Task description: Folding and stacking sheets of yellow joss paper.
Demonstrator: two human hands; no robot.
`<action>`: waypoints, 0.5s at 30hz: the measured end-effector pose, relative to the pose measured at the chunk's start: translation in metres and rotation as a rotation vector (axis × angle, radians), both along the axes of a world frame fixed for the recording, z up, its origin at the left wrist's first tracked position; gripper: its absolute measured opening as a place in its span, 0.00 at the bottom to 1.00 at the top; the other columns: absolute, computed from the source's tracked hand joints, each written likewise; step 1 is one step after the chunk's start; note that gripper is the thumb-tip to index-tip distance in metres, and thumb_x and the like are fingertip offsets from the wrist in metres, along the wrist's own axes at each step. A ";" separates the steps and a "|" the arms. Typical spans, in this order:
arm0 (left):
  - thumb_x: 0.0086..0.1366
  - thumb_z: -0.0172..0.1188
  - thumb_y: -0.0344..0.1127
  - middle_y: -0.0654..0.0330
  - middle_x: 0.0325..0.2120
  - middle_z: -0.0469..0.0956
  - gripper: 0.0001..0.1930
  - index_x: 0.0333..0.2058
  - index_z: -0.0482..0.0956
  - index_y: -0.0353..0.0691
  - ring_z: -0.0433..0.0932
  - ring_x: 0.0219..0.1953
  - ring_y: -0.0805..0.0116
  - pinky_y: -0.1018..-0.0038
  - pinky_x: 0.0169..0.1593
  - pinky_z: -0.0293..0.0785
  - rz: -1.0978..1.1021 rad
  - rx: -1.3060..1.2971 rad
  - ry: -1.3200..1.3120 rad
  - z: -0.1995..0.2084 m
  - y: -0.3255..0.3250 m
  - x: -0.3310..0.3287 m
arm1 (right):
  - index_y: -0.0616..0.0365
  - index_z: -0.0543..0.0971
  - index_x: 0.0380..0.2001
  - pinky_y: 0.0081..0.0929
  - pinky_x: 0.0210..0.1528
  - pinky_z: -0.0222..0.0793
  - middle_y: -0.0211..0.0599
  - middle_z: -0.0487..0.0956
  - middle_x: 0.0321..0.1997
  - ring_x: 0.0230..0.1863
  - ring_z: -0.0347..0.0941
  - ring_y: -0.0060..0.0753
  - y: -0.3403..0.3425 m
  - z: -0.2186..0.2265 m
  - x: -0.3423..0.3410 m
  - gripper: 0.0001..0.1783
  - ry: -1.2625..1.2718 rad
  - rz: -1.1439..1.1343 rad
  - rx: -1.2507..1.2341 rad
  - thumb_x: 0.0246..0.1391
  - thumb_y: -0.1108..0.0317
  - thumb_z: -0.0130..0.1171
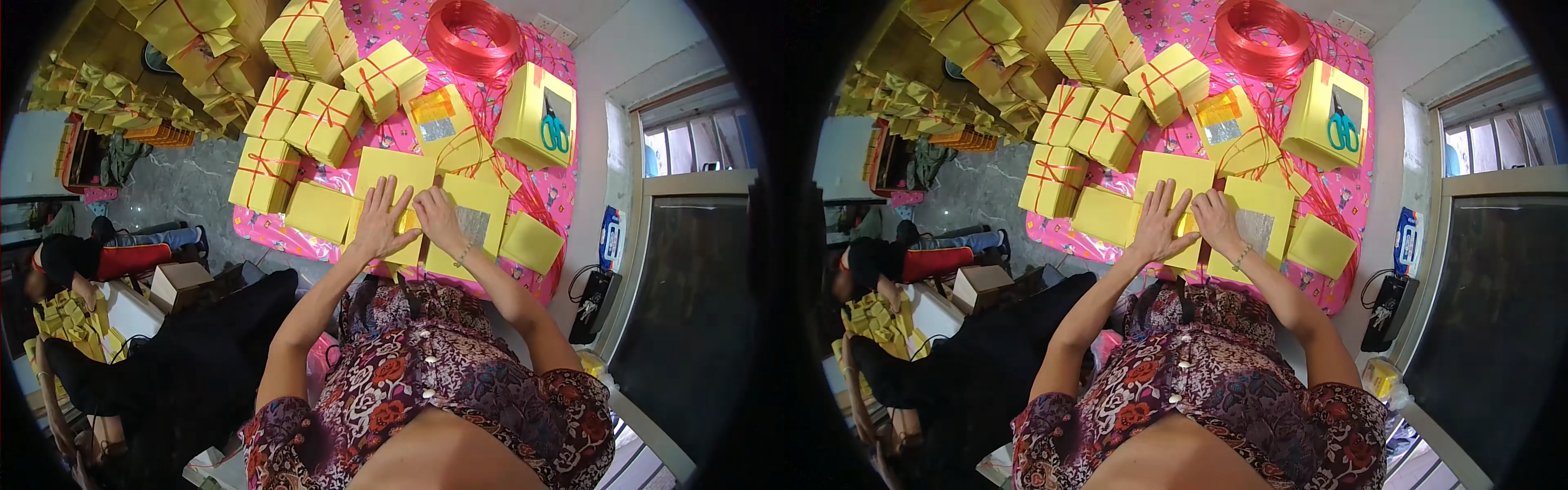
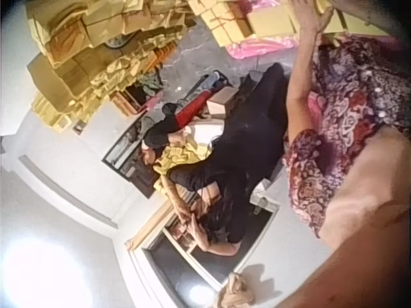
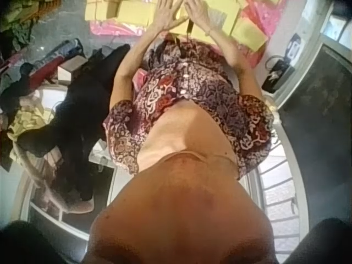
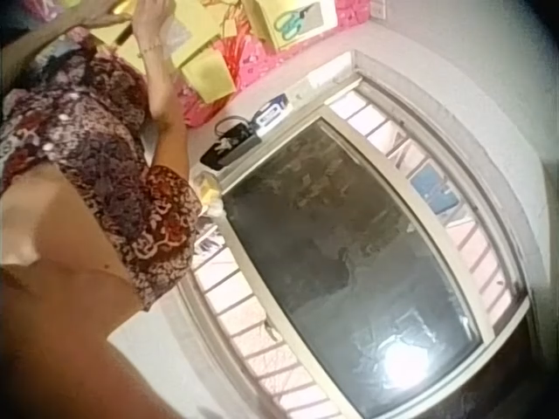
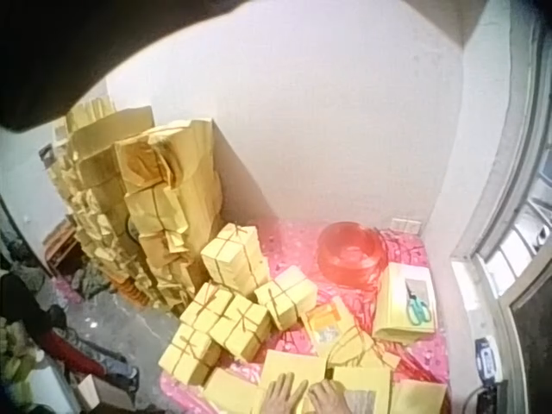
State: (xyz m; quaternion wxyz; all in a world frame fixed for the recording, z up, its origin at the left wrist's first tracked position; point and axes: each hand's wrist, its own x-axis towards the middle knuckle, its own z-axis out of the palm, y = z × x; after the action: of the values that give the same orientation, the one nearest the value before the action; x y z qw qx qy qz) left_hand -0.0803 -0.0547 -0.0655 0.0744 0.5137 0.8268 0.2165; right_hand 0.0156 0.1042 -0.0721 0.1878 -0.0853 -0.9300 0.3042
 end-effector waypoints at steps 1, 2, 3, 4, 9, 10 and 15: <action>0.60 0.55 0.65 0.39 0.69 0.48 0.44 0.69 0.57 0.48 0.44 0.72 0.40 0.49 0.71 0.43 -0.025 0.004 -0.006 0.000 0.000 -0.002 | 0.60 0.71 0.34 0.40 0.44 0.66 0.41 0.68 0.35 0.39 0.67 0.46 -0.001 -0.001 0.001 0.06 0.012 0.000 0.044 0.56 0.73 0.57; 0.60 0.55 0.66 0.39 0.69 0.48 0.44 0.69 0.57 0.47 0.45 0.72 0.41 0.50 0.71 0.44 -0.051 0.008 -0.013 0.001 -0.001 -0.004 | 0.60 0.71 0.34 0.40 0.44 0.66 0.41 0.68 0.35 0.39 0.67 0.46 -0.001 -0.003 0.002 0.06 0.013 0.001 0.041 0.56 0.73 0.57; 0.60 0.55 0.66 0.39 0.69 0.48 0.44 0.69 0.57 0.47 0.45 0.72 0.41 0.50 0.71 0.44 -0.048 0.006 -0.014 0.002 -0.005 -0.008 | 0.60 0.71 0.34 0.40 0.43 0.66 0.41 0.68 0.35 0.39 0.67 0.46 -0.001 -0.003 0.003 0.06 0.015 -0.006 0.039 0.56 0.72 0.57; 0.60 0.55 0.66 0.39 0.69 0.49 0.45 0.69 0.57 0.47 0.45 0.72 0.41 0.52 0.71 0.44 -0.061 -0.015 -0.013 0.004 -0.011 -0.015 | 0.60 0.71 0.34 0.39 0.43 0.66 0.41 0.68 0.35 0.39 0.67 0.46 -0.001 -0.002 0.004 0.06 0.018 -0.014 0.037 0.56 0.72 0.57; 0.59 0.55 0.68 0.39 0.69 0.49 0.46 0.69 0.57 0.45 0.46 0.72 0.40 0.52 0.71 0.46 -0.079 -0.054 0.029 0.004 -0.034 -0.037 | 0.60 0.72 0.34 0.38 0.43 0.65 0.41 0.69 0.35 0.39 0.67 0.45 -0.009 0.002 -0.002 0.09 0.003 -0.059 -0.133 0.56 0.69 0.61; 0.59 0.55 0.68 0.39 0.69 0.49 0.46 0.69 0.57 0.45 0.46 0.72 0.40 0.52 0.71 0.46 -0.079 -0.057 0.027 0.003 -0.033 -0.036 | 0.60 0.72 0.34 0.38 0.43 0.65 0.40 0.69 0.35 0.39 0.67 0.44 -0.011 0.003 -0.003 0.10 0.016 -0.097 -0.138 0.55 0.68 0.62; 0.59 0.55 0.68 0.38 0.69 0.48 0.46 0.69 0.57 0.46 0.45 0.72 0.39 0.50 0.71 0.45 -0.068 -0.065 0.045 0.003 -0.031 -0.034 | 0.58 0.72 0.35 0.37 0.42 0.65 0.38 0.70 0.35 0.38 0.68 0.42 -0.012 0.000 -0.004 0.13 0.002 -0.141 -0.135 0.53 0.66 0.65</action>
State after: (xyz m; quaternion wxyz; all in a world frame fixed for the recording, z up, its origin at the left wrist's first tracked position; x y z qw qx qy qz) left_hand -0.1141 -0.0858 -0.0630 0.0799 0.5437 0.8168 0.1755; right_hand 0.0117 0.0925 -0.0724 0.2035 -0.1625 -0.8989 0.3523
